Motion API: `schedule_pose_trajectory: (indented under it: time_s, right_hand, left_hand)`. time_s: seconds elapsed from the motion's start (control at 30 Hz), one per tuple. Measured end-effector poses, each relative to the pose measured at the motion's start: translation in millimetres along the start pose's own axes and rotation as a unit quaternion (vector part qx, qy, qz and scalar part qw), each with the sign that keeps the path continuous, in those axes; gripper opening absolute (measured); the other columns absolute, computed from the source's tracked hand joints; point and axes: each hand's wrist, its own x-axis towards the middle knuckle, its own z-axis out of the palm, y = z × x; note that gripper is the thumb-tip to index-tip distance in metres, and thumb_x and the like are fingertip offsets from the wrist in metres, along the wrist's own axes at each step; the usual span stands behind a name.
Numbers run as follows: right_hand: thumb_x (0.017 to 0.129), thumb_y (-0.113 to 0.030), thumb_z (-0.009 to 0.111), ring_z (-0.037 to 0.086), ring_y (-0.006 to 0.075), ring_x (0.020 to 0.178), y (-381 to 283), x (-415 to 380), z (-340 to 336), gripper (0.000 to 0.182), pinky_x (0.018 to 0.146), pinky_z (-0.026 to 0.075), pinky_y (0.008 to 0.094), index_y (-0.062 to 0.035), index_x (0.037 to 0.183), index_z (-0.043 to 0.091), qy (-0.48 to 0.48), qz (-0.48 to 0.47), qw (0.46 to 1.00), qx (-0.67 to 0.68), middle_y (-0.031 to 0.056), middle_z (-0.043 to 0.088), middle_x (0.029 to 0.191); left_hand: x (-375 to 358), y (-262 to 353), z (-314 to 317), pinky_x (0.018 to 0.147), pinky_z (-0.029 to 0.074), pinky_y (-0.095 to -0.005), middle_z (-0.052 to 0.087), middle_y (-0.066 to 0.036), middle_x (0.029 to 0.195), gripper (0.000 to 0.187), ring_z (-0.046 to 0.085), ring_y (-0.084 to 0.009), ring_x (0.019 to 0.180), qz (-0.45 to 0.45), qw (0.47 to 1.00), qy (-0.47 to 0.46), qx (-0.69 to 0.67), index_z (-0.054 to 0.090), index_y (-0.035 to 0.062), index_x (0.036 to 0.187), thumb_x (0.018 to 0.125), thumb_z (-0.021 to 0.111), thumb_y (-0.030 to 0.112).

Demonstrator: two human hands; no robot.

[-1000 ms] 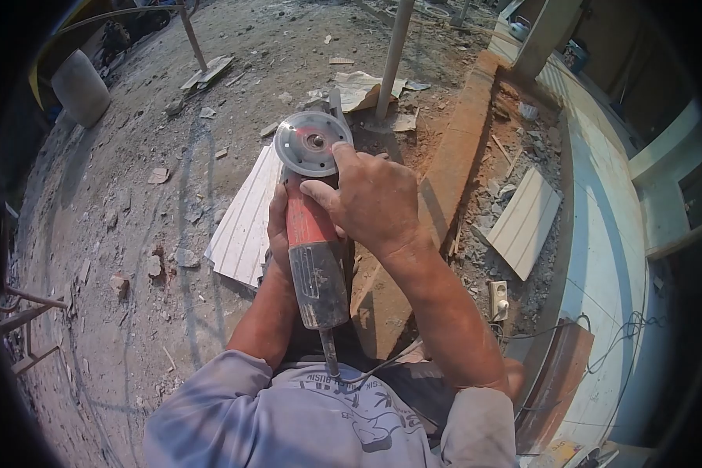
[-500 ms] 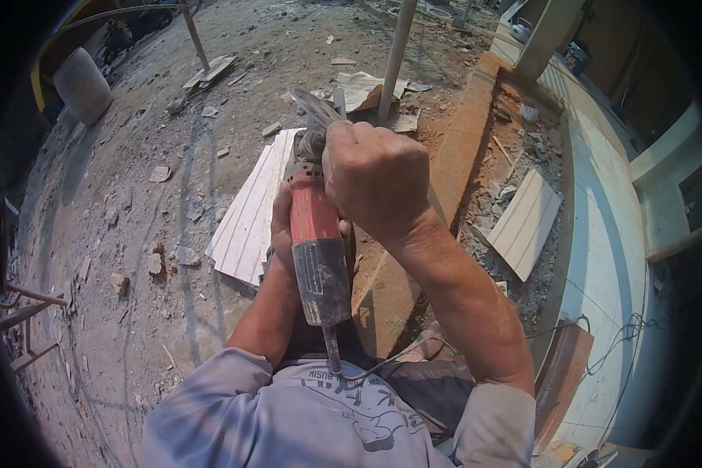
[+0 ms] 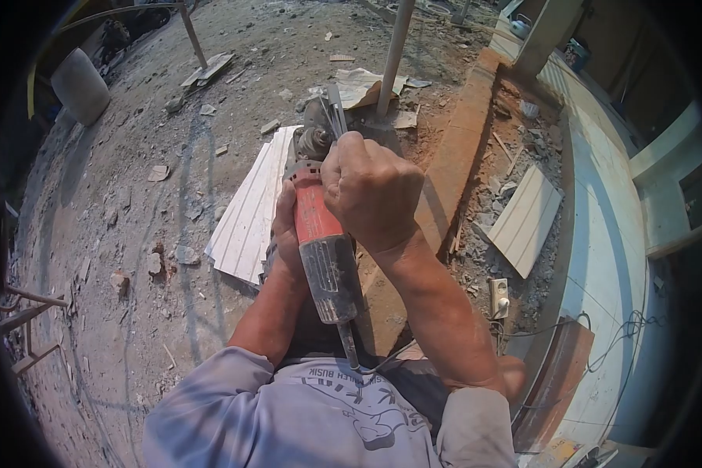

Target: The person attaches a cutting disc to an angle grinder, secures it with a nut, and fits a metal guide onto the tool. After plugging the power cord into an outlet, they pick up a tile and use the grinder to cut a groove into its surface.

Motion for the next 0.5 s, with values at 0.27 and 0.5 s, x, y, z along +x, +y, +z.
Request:
schedule_pose_trajectory:
  time_s: [0.27, 0.5]
  right_hand:
    - [0.083, -0.014, 0.069, 0.063, 0.0234, 0.057, -3.1, -8.7, 14.4, 0.016, 0.05, 0.051, 0.0377, -0.0114, 0.075, 0.054, -0.07, -0.062, 0.992, -0.089, 0.0046, 0.054, 0.063]
    - [0.086, -0.008, 0.067, 0.062, 0.0262, 0.062, -5.5, -4.3, 9.0, 0.015, 0.054, 0.05, 0.0401, -0.0078, 0.078, 0.055, -0.092, -0.097, 0.985, -0.108, 0.0086, 0.054, 0.07]
  left_hand:
    - [-4.0, 2.9, 2.8, 0.096, 0.054, -0.0356, 0.064, -0.01, 0.113, 0.049, 0.066, -0.0191, 0.104, -0.015, 0.997, -0.052, -0.047, 0.052, 0.0066, 0.13, 0.107, 0.044, 0.049]
    - [-0.3, -4.4, -26.3, 0.101, 0.053, -0.037, 0.064, -0.01, 0.123, 0.046, 0.065, -0.0196, 0.111, -0.037, 0.988, -0.102, -0.114, 0.051, 0.0076, 0.135, 0.108, 0.047, 0.045]
